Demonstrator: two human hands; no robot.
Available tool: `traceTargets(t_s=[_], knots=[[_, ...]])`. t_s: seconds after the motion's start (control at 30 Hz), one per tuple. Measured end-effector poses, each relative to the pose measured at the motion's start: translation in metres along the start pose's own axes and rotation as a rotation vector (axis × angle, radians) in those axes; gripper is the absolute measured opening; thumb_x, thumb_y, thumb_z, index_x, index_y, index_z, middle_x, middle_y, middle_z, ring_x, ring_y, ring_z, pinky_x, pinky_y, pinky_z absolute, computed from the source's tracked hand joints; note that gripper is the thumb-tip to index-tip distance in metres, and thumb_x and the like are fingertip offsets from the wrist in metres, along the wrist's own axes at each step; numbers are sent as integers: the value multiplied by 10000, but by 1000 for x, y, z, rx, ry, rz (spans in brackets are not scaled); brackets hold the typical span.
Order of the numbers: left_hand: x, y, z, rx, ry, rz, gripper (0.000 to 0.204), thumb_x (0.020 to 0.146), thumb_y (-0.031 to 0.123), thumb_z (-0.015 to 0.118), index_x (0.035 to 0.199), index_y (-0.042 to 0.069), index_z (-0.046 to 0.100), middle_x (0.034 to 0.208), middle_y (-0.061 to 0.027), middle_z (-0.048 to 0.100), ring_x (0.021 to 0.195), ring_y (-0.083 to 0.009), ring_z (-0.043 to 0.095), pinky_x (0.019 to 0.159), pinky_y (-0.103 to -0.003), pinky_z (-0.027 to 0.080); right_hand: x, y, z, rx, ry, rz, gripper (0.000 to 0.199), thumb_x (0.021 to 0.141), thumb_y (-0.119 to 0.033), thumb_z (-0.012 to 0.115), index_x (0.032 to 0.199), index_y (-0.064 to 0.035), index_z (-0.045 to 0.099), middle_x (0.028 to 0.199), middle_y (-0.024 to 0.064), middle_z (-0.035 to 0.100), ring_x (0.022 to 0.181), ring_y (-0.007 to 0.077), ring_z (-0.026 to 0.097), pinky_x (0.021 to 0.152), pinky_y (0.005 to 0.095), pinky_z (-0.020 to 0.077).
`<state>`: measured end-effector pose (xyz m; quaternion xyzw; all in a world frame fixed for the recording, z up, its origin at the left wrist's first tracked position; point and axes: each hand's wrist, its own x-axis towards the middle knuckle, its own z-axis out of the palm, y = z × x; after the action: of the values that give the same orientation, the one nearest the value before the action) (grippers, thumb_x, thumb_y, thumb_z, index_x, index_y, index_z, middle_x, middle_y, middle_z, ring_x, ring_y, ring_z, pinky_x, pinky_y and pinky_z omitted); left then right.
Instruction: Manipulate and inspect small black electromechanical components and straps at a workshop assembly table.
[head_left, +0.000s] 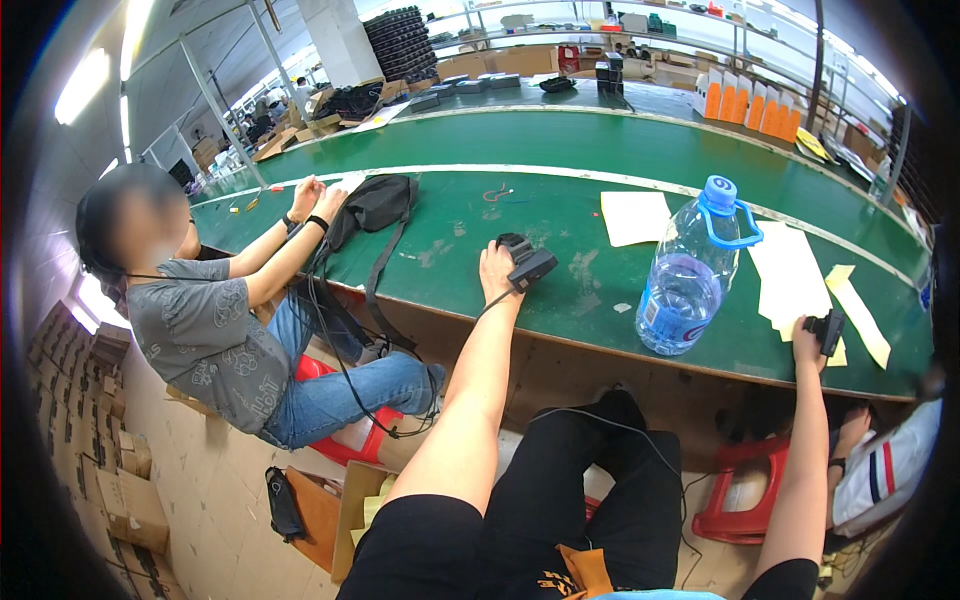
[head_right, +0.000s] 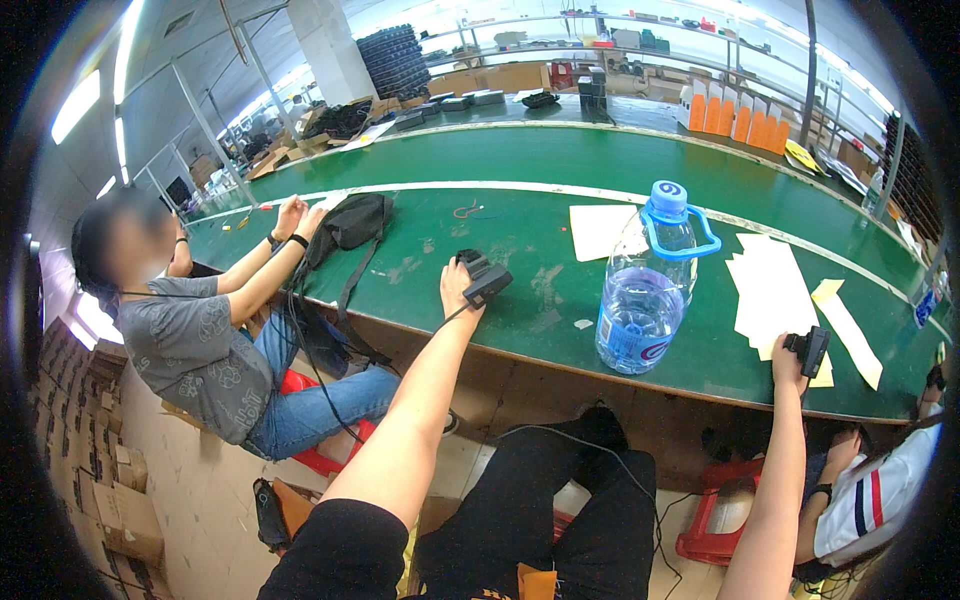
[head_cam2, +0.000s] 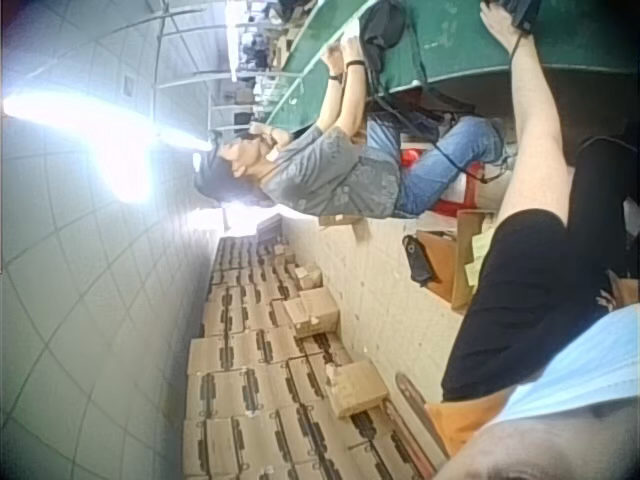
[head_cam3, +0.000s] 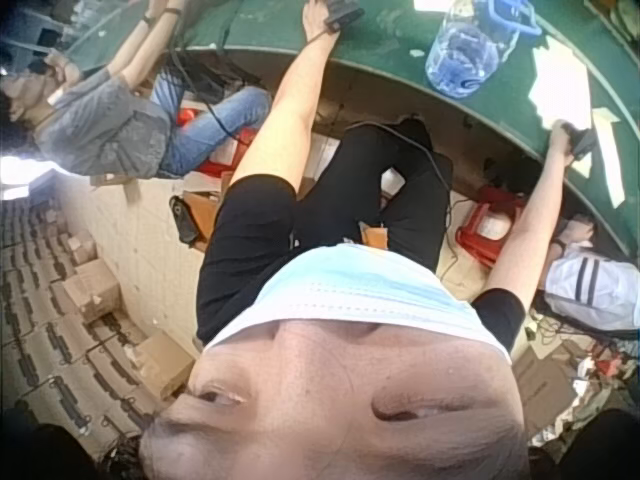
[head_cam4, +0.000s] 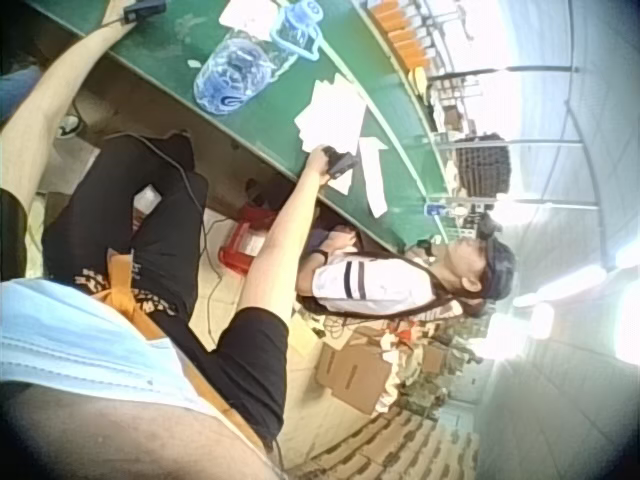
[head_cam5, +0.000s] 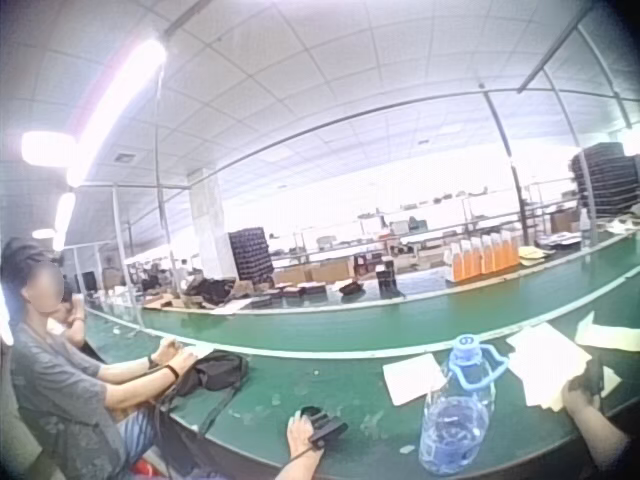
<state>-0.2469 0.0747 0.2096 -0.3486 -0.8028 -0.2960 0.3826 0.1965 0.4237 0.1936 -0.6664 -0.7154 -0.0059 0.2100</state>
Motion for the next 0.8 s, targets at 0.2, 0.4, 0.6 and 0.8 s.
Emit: traceTargets(t_s=[0.2, 0.4, 0.6, 0.8], knots=[[-1, 0, 1, 46, 24, 25, 215, 598, 106, 640, 751, 4, 529, 849, -148, 494, 800, -306, 487, 735, -365, 418, 0, 1, 0, 10, 13, -2, 583, 779, -465, 437, 1150, -17, 467, 1163, 183, 491, 1080, 324, 467, 937, 383, 359], [0, -2, 2, -26, -57, -45, 208, 599, 96, 634, 769, 17, 543, 845, -145, 501, 810, -303, 484, 748, -366, 410, -8, -8, -10, -30, 41, 24, 590, 777, -465, 436, 1164, -19, 460, 1181, 177, 480, 1097, 323, 455, 944, 381, 356], [-1, -5, 4, -91, -72, 9, 209, 604, 72, 619, 801, 41, 556, 856, -140, 508, 820, -304, 487, 755, -370, 409, -10, -11, -12, -45, 6, 33, 591, 782, -473, 422, 1161, -21, 464, 1183, 176, 479, 1102, 318, 451, 950, 385, 347], [-1, -3, 8, -118, -59, -32, 238, 600, 76, 627, 818, 29, 543, 869, -147, 505, 838, -312, 494, 763, -371, 418, 0, 2, 2, -63, 82, -2, 582, 779, -471, 428, 1143, -19, 473, 1161, 174, 492, 1087, 318, 459, 942, 393, 353]])
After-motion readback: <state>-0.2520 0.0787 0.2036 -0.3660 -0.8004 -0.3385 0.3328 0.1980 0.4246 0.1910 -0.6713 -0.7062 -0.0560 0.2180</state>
